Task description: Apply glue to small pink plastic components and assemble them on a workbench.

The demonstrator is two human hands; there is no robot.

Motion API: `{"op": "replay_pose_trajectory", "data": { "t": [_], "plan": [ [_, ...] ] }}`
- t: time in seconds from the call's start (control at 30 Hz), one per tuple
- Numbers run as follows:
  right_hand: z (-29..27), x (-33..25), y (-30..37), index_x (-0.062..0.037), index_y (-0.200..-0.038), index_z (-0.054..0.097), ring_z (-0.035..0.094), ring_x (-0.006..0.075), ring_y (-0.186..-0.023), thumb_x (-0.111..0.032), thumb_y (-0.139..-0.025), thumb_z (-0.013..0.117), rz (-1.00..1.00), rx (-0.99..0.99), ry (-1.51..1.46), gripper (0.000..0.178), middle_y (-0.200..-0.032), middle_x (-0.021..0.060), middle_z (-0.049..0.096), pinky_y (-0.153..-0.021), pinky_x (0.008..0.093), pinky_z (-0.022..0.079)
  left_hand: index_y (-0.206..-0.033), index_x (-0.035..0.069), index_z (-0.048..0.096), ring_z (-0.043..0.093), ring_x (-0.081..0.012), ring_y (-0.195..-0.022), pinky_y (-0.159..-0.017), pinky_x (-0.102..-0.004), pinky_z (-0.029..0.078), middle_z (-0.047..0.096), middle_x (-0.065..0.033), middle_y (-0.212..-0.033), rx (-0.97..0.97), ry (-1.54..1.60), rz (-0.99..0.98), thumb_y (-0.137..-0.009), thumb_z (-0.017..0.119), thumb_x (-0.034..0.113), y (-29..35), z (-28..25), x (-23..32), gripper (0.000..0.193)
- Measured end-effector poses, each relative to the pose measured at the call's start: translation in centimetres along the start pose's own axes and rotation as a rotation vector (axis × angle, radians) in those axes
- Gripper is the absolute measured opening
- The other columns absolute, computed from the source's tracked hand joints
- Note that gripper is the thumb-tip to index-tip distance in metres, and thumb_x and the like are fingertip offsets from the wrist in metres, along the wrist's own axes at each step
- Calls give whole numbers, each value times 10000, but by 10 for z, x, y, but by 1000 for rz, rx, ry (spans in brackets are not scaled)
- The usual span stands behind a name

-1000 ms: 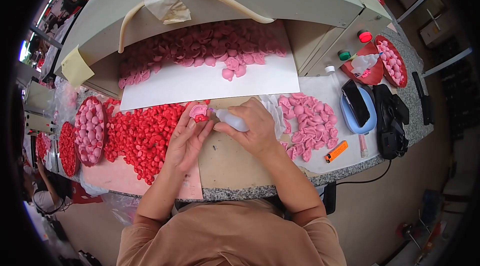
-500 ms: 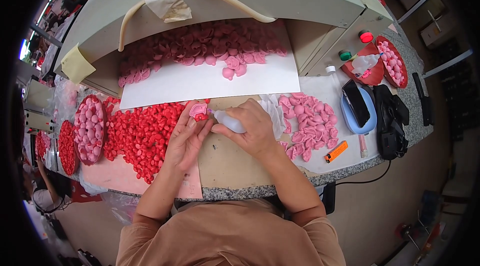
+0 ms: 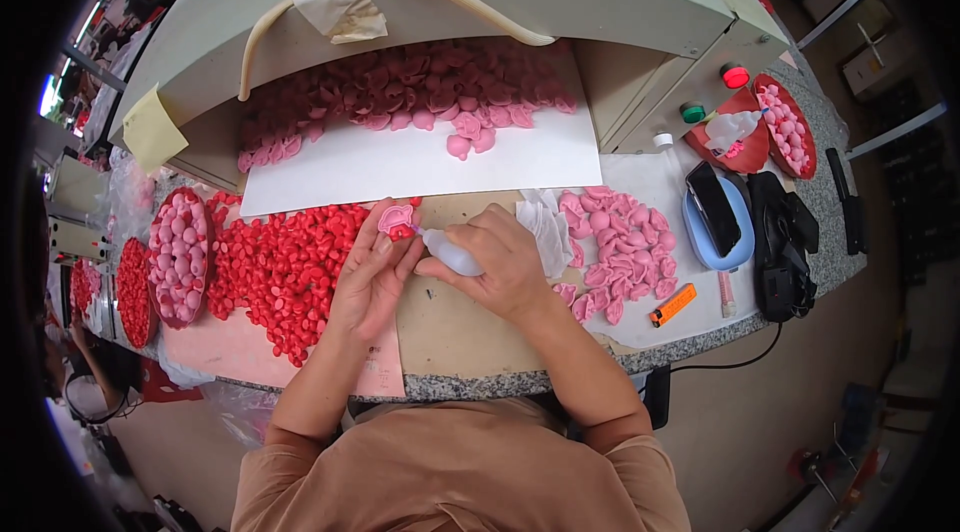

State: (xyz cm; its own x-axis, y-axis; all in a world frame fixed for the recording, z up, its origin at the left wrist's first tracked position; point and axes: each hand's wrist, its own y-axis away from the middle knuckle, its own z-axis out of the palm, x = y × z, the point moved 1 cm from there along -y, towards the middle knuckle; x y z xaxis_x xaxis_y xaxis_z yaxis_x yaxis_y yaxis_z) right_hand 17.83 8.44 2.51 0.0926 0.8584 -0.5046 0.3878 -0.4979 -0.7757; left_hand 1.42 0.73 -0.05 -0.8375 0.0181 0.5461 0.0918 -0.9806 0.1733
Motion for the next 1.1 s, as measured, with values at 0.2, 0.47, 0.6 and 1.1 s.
{"op": "replay_pose_trajectory", "data": {
  "t": [0.2,0.47,0.6,1.1],
  "plan": [
    [-1,1,0,-32,-932,584,510,203,-578,-217,-630,827,2,-1,-7,430,-706,78,554,-493,291,400,-1368,60,315,451,-215,-1207,-1064,-352,352,435,-118,-1318,3,14,-8,-902,505,37,0,0,1,504],
    [-7,-2,-2,-22,-889,579,535,177,-605,-190,-713,775,176,48,-115,312,-729,78,577,-538,270,418,-1376,65,316,501,-189,-1141,-1063,-369,352,490,-73,-1262,-39,-14,-21,-926,487,79,-1,1,0,482],
    [-7,-2,-2,-16,-888,553,485,84,-623,-209,-817,677,429,86,-302,240,-719,42,555,-539,221,375,-1378,62,323,528,-172,-1061,-1032,-408,381,517,-56,-1209,-38,4,-47,-943,476,175,-1,-6,-3,474],
    [-2,-1,3,-13,-897,561,520,104,-645,-148,-788,710,354,0,-262,229,-791,62,594,-553,231,402,-1388,66,314,516,-156,-1049,-1040,-432,357,536,-40,-1135,-44,13,-103,-939,487,215,0,-2,-3,503]
  ]
}}
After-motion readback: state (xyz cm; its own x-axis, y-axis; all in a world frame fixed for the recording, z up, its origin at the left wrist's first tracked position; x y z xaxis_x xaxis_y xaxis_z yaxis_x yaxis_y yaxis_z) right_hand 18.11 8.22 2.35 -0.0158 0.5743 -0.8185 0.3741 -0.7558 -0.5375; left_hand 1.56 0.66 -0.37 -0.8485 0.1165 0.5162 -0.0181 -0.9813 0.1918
